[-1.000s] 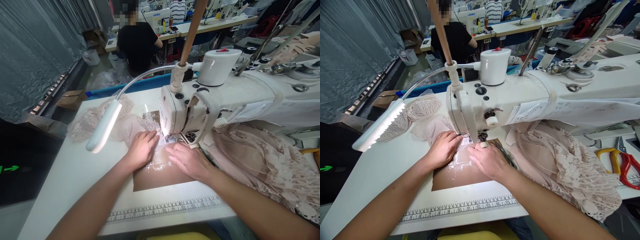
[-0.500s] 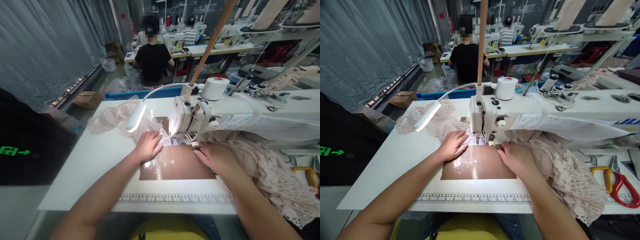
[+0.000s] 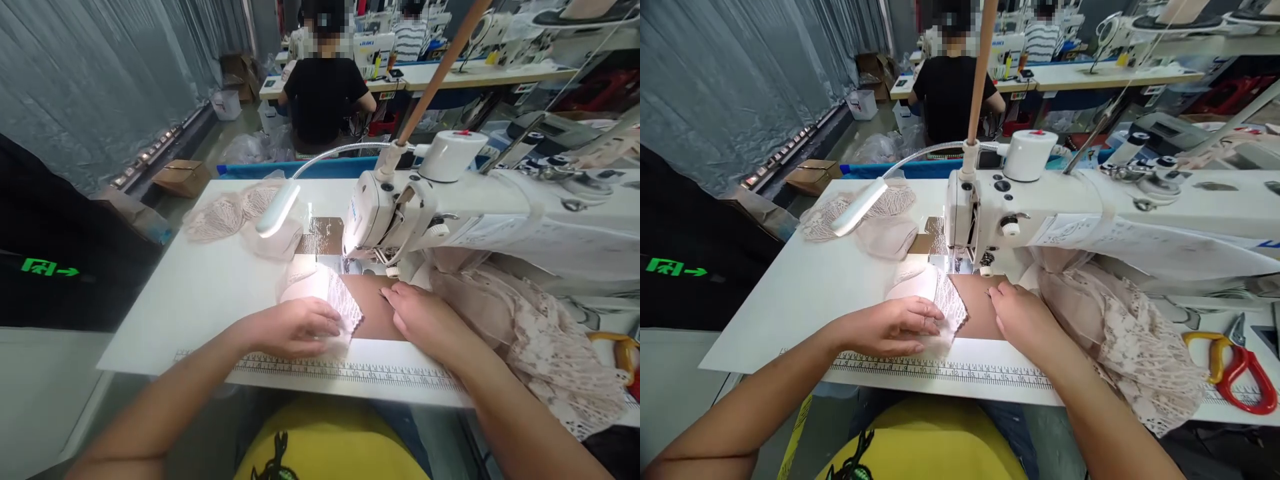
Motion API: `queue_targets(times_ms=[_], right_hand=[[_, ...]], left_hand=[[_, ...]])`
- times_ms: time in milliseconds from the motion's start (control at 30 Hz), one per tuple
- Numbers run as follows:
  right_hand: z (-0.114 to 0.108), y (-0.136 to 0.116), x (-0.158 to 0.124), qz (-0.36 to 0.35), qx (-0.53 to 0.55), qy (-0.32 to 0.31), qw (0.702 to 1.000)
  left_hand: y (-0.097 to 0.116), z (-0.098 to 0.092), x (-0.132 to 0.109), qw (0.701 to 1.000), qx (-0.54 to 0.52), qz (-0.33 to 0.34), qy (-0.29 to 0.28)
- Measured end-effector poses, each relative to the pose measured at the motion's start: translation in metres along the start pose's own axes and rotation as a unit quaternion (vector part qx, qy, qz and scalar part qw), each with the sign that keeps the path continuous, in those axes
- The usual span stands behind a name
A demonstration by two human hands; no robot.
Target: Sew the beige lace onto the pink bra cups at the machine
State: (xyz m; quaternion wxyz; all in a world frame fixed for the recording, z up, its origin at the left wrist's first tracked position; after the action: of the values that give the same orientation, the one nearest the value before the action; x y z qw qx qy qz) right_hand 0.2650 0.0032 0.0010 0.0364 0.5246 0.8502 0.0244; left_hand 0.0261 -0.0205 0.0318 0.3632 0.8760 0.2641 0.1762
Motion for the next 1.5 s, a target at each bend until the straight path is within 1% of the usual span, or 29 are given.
queue_targets(times_ms=[33, 67, 167, 200, 233, 333, 433, 567, 667, 733, 800, 900, 1000, 1100, 1267, 1400, 1500], right_hand=[[0.002, 0.0, 0.0, -0.002, 0.002, 0.007, 1.0], [0.003, 0.001, 0.001, -0.002, 0.009, 0.014, 1.0], [0.002, 0.004, 0.003, 0.004, 0.054, 0.043, 0.998], [0.001, 0.005, 0.003, 0.005, 0.066, 0.053, 0.996], [-0.001, 0.005, 0.004, 0.008, 0.073, 0.061, 0.995], [-0.007, 0.005, 0.003, 0.025, 0.087, 0.074, 0.993], [-0.013, 0.001, 0.0, 0.022, 0.173, 0.091, 0.98], [-0.021, -0.01, 0.001, -0.003, 0.315, 0.073, 0.946], [-0.025, -0.02, 0.01, -0.02, 0.379, 0.071, 0.922], [-0.026, -0.026, 0.018, -0.032, 0.408, 0.078, 0.909], [-0.024, -0.031, 0.024, -0.032, 0.426, 0.075, 0.901], [-0.02, -0.032, 0.03, -0.007, 0.444, 0.066, 0.893], [-0.017, -0.031, 0.032, -0.019, 0.471, 0.077, 0.879], [-0.013, -0.031, 0.033, -0.027, 0.506, 0.08, 0.859], [-0.007, -0.035, 0.035, -0.003, 0.555, 0.054, 0.83], [-0.006, -0.039, 0.036, 0.003, 0.561, 0.041, 0.827], [-0.006, -0.041, 0.036, 0.005, 0.551, 0.04, 0.833]], left_hand=[[-0.001, -0.004, -0.001, 1.0, -0.011, -0.017, 0.022], [-0.005, -0.009, 0.0, 0.997, -0.017, -0.038, 0.058], [-0.028, -0.027, 0.007, 0.98, 0.002, -0.097, 0.174], [-0.037, -0.032, 0.012, 0.974, 0.011, -0.116, 0.197], [-0.046, -0.035, 0.017, 0.97, 0.014, -0.134, 0.205], [-0.068, -0.034, 0.029, 0.966, -0.02, -0.186, 0.178], [-0.08, -0.028, 0.033, 0.956, -0.1, -0.22, 0.163], [-0.083, -0.019, 0.031, 0.934, -0.238, -0.224, 0.143], [-0.082, -0.014, 0.03, 0.915, -0.312, -0.217, 0.137], [-0.08, -0.012, 0.03, 0.903, -0.341, -0.226, 0.134], [-0.078, -0.009, 0.03, 0.895, -0.355, -0.236, 0.135], [-0.072, -0.008, 0.03, 0.886, -0.373, -0.238, 0.137], [-0.066, -0.008, 0.031, 0.882, -0.389, -0.232, 0.129], [-0.064, -0.007, 0.031, 0.887, -0.385, -0.225, 0.119], [-0.064, -0.002, 0.033, 0.901, -0.369, -0.202, 0.102], [-0.064, 0.002, 0.034, 0.908, -0.357, -0.201, 0.085], [-0.065, 0.003, 0.036, 0.911, -0.343, -0.209, 0.096]])
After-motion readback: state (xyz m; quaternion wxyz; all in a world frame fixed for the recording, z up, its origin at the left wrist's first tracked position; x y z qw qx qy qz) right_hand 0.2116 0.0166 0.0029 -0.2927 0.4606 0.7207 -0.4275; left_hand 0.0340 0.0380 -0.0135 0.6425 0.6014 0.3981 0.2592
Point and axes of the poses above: each hand's wrist, its own x-axis towards the middle knuckle, its own z-axis out of the palm, y = z × x, the point moved 3 cm from there along x, towards the middle knuckle, and after that the axes turned 8 degrees about y, right-handed, at the moved point
